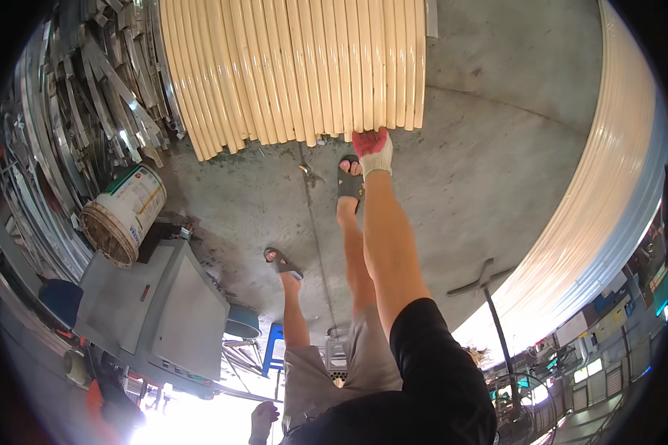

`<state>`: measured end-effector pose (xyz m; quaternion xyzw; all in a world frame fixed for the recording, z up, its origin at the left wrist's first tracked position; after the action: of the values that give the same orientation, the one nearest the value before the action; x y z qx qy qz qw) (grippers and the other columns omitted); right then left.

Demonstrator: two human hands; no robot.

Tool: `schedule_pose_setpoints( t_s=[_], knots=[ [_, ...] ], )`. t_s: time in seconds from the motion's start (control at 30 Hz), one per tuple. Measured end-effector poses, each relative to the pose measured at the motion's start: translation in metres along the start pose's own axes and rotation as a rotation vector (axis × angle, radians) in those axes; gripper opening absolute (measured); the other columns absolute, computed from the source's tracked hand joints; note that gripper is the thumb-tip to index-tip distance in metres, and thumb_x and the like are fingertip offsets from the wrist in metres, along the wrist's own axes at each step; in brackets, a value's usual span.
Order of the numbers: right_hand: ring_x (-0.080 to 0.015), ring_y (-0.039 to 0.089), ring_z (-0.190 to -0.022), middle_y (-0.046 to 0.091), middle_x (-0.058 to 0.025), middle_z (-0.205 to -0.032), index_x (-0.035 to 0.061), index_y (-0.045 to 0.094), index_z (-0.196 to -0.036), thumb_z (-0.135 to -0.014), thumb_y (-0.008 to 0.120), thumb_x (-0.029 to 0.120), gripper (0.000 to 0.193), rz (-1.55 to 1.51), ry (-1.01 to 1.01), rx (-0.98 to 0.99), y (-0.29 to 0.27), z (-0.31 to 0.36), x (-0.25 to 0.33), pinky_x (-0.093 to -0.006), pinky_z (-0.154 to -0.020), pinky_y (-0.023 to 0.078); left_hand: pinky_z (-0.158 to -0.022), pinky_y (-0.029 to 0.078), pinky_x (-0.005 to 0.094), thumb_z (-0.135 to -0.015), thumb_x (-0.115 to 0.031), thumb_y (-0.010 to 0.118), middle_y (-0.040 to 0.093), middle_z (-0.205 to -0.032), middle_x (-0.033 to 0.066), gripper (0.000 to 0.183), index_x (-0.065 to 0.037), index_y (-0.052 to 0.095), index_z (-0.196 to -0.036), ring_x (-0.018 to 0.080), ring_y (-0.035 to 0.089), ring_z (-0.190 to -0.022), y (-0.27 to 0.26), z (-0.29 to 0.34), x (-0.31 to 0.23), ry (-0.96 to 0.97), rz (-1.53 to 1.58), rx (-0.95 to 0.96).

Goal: The person places a bundle of metal pipes into a chop saw, pulls the lever to cut through them while wearing gloves, and then removes the cut pieces and places them on a rack.

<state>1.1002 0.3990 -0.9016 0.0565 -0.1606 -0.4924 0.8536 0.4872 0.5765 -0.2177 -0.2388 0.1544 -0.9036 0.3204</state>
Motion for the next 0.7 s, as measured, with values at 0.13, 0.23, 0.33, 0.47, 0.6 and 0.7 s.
schedule_pose_setpoints(
  t_s=[0.13, 0.23, 0.33, 0.47, 0.6, 0.7],
  knots=[
    [-0.0315, 0.065, -0.109, 0.067, -0.0085, -0.116, 0.0128, 0.063, -0.113, -0.101, 0.059, 0.038, 0.029, 0.015, 0.026, -0.166, -0.007, -0.019, 0.006, -0.0525, -0.092, 0.055, -0.067, 0.059, 0.0304, -0.099, -0.012, 0.058, 0.07, -0.095, 0.014, 0.03, 0.005, 0.062, -0.123, 0.0224, 0.071, -0.079, 0.005, -0.015, -0.016, 0.049, -0.121, 0.006],
    [-0.0347, 0.064, -0.109, 0.065, -0.0098, -0.12, 0.0162, 0.063, -0.118, -0.103, 0.056, 0.041, 0.03, 0.003, 0.059, -0.141, -0.012, -0.008, 0.002, -0.0556, -0.092, 0.055, -0.069, 0.059, 0.0316, -0.099, -0.011, 0.058, 0.071, -0.098, 0.0161, 0.03, 0.006, 0.062, -0.123, 0.0234, 0.072, -0.081, 0.032, 0.008, -0.045, 0.084, -0.113, -0.054],
    [-0.0365, 0.063, -0.114, 0.064, -0.0101, -0.127, 0.0163, 0.06, -0.126, -0.104, 0.055, 0.038, 0.032, -0.08, 0.125, -0.039, -0.005, 0.0, 0.001, -0.0577, -0.093, 0.055, -0.072, 0.06, 0.0322, -0.099, -0.011, 0.057, 0.071, -0.1, 0.0165, 0.031, 0.006, 0.062, -0.124, 0.0234, 0.072, -0.083, 0.037, 0.008, -0.049, 0.077, -0.127, -0.051],
    [-0.0302, 0.066, -0.099, 0.068, -0.0053, -0.114, 0.0173, 0.063, -0.123, -0.103, 0.062, 0.037, 0.028, -0.134, 0.121, -0.046, -0.008, -0.007, 0.021, -0.0534, -0.077, 0.059, -0.075, 0.06, 0.033, -0.099, -0.011, 0.056, 0.072, -0.102, 0.0172, 0.032, 0.007, 0.061, -0.124, 0.0236, 0.073, -0.085, 0.04, -0.008, -0.075, 0.115, -0.181, -0.012],
    [-0.0233, 0.067, -0.066, 0.07, -0.0014, -0.092, 0.0159, 0.063, -0.121, -0.1, 0.067, 0.038, 0.03, 0.022, 0.071, -0.203, 0.024, 0.066, 0.027, -0.0452, -0.051, 0.056, -0.083, 0.054, 0.0291, -0.096, -0.024, 0.06, 0.073, -0.104, 0.0083, 0.036, 0.001, 0.068, -0.121, 0.0143, 0.068, -0.093, 0.092, 0.009, -0.181, 0.35, -0.624, 0.063],
    [-0.021, 0.067, -0.065, 0.069, -0.001, -0.088, 0.0136, 0.063, -0.12, -0.098, 0.072, 0.034, 0.032, -0.027, -0.032, 0.015, 0.057, 0.152, 0.064, -0.0367, -0.049, 0.053, -0.086, 0.053, 0.0324, -0.098, -0.025, 0.061, 0.073, -0.105, 0.0079, 0.036, -0.002, 0.067, -0.124, 0.0146, 0.067, -0.095, 0.164, 0.022, -0.284, 0.588, -0.576, 0.014]
  ],
)
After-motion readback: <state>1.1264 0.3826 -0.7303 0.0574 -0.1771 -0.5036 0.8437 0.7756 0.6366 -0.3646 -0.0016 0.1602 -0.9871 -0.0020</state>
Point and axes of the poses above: each hand's wrist, its own z-axis away from the middle knuckle, its own y-axis out of the palm, x = y × z, the point moved 3 cm from there along -z, towards the middle knuckle
